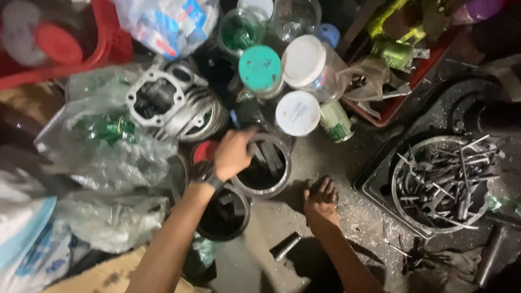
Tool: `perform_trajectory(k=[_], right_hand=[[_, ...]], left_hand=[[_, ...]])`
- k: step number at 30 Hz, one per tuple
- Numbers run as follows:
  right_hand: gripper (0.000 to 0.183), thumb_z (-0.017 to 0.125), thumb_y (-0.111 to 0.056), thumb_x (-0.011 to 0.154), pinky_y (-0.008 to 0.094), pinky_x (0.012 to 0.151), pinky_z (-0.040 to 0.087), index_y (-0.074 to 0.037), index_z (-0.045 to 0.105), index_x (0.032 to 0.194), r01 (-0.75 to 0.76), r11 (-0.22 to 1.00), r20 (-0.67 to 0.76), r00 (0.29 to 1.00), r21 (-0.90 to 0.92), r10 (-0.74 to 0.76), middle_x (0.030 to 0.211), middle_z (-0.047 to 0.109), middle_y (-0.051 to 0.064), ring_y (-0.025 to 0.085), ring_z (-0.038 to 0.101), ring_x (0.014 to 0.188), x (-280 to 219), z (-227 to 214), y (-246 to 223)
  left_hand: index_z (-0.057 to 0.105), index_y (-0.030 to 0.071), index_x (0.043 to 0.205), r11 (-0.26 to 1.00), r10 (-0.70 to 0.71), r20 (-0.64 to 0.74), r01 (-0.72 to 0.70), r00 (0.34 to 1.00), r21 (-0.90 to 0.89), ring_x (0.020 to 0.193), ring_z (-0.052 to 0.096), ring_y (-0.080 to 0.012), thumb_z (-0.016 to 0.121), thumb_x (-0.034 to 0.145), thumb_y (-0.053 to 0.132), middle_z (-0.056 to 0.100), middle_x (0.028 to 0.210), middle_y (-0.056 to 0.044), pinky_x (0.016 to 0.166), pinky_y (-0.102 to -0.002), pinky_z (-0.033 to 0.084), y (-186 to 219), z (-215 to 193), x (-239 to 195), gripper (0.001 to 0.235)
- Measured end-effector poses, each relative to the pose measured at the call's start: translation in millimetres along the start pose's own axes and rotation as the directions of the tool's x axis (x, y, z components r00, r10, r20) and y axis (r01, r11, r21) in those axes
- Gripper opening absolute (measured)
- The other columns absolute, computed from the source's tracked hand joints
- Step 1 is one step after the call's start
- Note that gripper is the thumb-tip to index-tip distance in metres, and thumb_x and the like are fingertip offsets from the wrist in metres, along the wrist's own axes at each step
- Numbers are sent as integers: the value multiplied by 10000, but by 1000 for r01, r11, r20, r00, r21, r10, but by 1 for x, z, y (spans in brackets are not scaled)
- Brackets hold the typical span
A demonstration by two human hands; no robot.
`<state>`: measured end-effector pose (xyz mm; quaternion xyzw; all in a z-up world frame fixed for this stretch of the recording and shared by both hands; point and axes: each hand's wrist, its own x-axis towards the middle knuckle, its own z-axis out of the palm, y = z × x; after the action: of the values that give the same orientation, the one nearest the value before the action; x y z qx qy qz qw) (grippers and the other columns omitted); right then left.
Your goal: The person sits on the floor of a motorcycle repair workshop and fits a piston into a cylinder assembly. They press a piston pin by hand, tap it into place with a hammer, then lift and turn the cylinder to check the fit before setting it down and handling nearby containers and parts.
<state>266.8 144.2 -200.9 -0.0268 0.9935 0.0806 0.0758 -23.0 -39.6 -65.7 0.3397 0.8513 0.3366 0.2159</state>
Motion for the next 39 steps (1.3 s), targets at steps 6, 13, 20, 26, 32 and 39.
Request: perform_trajectory(k=[6,13,20,26,32,39], right_hand=[[573,667,-300,844,636,1044,491,-129,552,1379,57,994,158,987,-93,-42,1405,457,448,588,554,1259,9,-34,7],[276,687,-210,943,435,900,559,-52,684,1169,-188,925,385,921,329,51,1135,713,193,328,690,1050,-12,4,52],[263,655,-165,939,464,661,559,-6,729,1135,-121,742,-111,961,659,255,914,742,233,357,706,748,-139,-107,160],[125,746,-101,1024,354,635,522,2,759,1093,-235,461,-209,658,856,723,805,724,170,242,625,691,-276,-275,149],[173,701,-69,932,244,523,546,4,748,1082,52,541,-419,694,840,585,1050,772,148,135,706,699,-331,-333,108],[170,687,-88,1081,252,876,604,29,680,1205,166,494,-495,551,854,672,1141,734,144,205,746,959,-386,-336,100]], left_hand=[[745,100,1214,995,10,-107,0,994,95,972,671,-431,637,753,-38,730,1044,-221,909,-495,518,59,44,-37,494],[698,20,1239,953,-15,-672,-193,740,-234,1282,665,-304,519,748,-179,710,1304,-187,1098,-357,496,204,55,-145,559],[710,-4,1248,904,9,-658,-288,753,-317,1312,658,-249,500,760,-200,717,1331,-139,1150,-336,453,295,47,-214,567],[718,-4,1233,902,65,-548,-283,834,-325,1287,674,-236,474,755,-189,732,1309,-130,1142,-327,468,336,45,-251,567],[724,-2,1212,929,160,-502,-301,850,-214,1276,688,-244,491,761,-172,742,1287,-136,1125,-334,481,383,54,-289,535],[709,-1,1236,922,168,-523,-321,835,-216,1323,657,-268,481,750,-191,727,1305,-153,1162,-348,443,416,89,-306,569]])
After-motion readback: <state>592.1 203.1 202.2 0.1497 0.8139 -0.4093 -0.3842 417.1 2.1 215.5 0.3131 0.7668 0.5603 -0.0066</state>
